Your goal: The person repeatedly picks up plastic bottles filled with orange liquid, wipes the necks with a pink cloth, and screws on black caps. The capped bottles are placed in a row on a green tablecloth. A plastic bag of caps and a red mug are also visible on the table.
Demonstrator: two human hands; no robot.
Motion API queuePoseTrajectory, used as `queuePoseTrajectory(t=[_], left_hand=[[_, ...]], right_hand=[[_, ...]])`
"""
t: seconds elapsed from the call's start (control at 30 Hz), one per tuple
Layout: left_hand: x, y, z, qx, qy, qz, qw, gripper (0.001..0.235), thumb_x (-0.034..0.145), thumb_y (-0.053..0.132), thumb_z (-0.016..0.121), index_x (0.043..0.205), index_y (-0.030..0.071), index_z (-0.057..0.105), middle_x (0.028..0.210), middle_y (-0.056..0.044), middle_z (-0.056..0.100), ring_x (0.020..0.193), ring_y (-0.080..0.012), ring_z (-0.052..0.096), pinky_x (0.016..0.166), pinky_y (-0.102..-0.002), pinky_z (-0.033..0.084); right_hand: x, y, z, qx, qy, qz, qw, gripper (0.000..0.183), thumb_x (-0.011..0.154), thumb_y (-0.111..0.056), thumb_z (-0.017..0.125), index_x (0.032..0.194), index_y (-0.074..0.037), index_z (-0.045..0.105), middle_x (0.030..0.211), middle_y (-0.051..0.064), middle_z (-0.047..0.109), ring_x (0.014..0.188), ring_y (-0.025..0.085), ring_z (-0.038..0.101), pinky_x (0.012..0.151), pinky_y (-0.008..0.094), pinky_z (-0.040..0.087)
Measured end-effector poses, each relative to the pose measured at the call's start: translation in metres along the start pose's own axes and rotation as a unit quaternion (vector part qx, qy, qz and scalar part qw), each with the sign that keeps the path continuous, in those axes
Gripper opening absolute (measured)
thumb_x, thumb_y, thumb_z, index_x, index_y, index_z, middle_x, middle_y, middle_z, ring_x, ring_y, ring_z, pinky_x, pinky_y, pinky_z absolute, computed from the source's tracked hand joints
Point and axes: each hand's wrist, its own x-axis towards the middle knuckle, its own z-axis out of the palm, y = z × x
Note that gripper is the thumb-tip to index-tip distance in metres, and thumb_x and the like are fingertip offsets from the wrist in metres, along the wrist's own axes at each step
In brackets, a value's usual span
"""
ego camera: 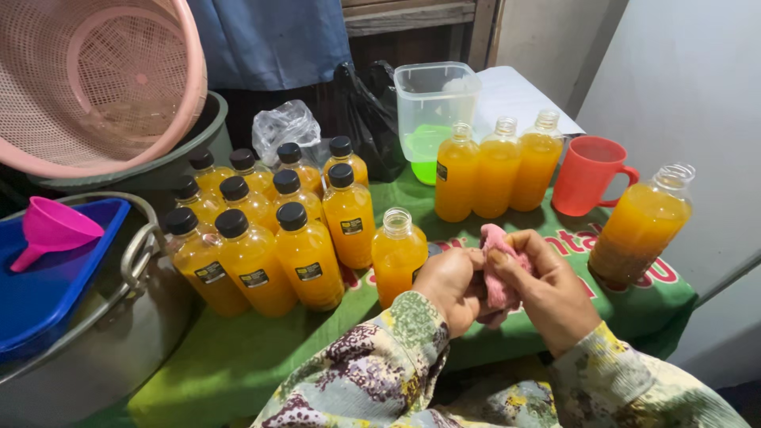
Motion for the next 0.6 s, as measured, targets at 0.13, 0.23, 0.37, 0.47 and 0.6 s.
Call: queuePoseTrajectory(t=[0.13, 0.23, 0.37, 0.47, 0.6], left_hand=[[0.000, -0.003, -0.006, 0.032, -0.073, -0.030, 0.996, 0.022, 0.102, 0.015, 0.053, 0.112, 0.001, 0.067, 0.104, -0.015, 0.072, 0.094, -0.0283, 0.071, 0.092, -0.048, 0.059], [-0.001, -0.010, -0.002, 0.009, -0.069, -0.027, 0.997, 0.019, 0.101, 0.014, 0.057, 0.112, 0.000, 0.065, 0.104, -0.017, 0.070, 0.095, -0.0316, 0.071, 0.094, -0.050, 0.060], [-0.004, 0.000, 0.002, -0.048, -0.083, 0.030, 0.995, 0.019, 0.099, 0.012, 0.057, 0.113, 0.002, 0.065, 0.102, -0.015, 0.072, 0.095, -0.0304, 0.071, 0.090, -0.047, 0.060], [-0.004, 0.014, -0.001, -0.072, -0.117, 0.075, 0.988, 0.021, 0.101, 0.012, 0.056, 0.118, 0.004, 0.065, 0.105, -0.014, 0.072, 0.097, -0.0268, 0.072, 0.089, -0.042, 0.062], [-0.009, 0.018, -0.005, 0.025, -0.212, 0.067, 0.975, 0.020, 0.112, 0.005, 0.062, 0.130, -0.003, 0.060, 0.116, -0.014, 0.068, 0.103, -0.0243, 0.069, 0.095, -0.043, 0.060]], right_hand=[[0.009, -0.002, 0.006, 0.032, 0.070, 0.050, 0.996, 0.022, 0.099, -0.022, 0.066, 0.110, -0.003, 0.061, 0.093, -0.001, 0.064, 0.081, 0.007, 0.059, 0.067, 0.026, 0.048], [0.021, -0.009, 0.006, 0.092, 0.089, 0.066, 0.990, 0.023, 0.101, -0.023, 0.064, 0.112, -0.003, 0.061, 0.098, 0.002, 0.066, 0.086, 0.009, 0.062, 0.073, 0.027, 0.051], [0.024, -0.020, -0.006, 0.174, 0.019, 0.036, 0.984, 0.028, 0.095, -0.018, 0.058, 0.119, -0.005, 0.063, 0.111, 0.004, 0.071, 0.100, 0.010, 0.070, 0.087, 0.026, 0.056], [0.016, -0.020, -0.011, 0.139, -0.072, -0.010, 0.988, 0.031, 0.094, -0.006, 0.064, 0.125, -0.003, 0.061, 0.116, 0.005, 0.067, 0.105, 0.010, 0.067, 0.092, 0.028, 0.055], [0.009, -0.021, -0.011, 0.018, -0.112, -0.039, 0.993, 0.029, 0.095, -0.002, 0.069, 0.122, 0.001, 0.062, 0.110, 0.006, 0.067, 0.098, 0.011, 0.066, 0.085, 0.028, 0.056]])
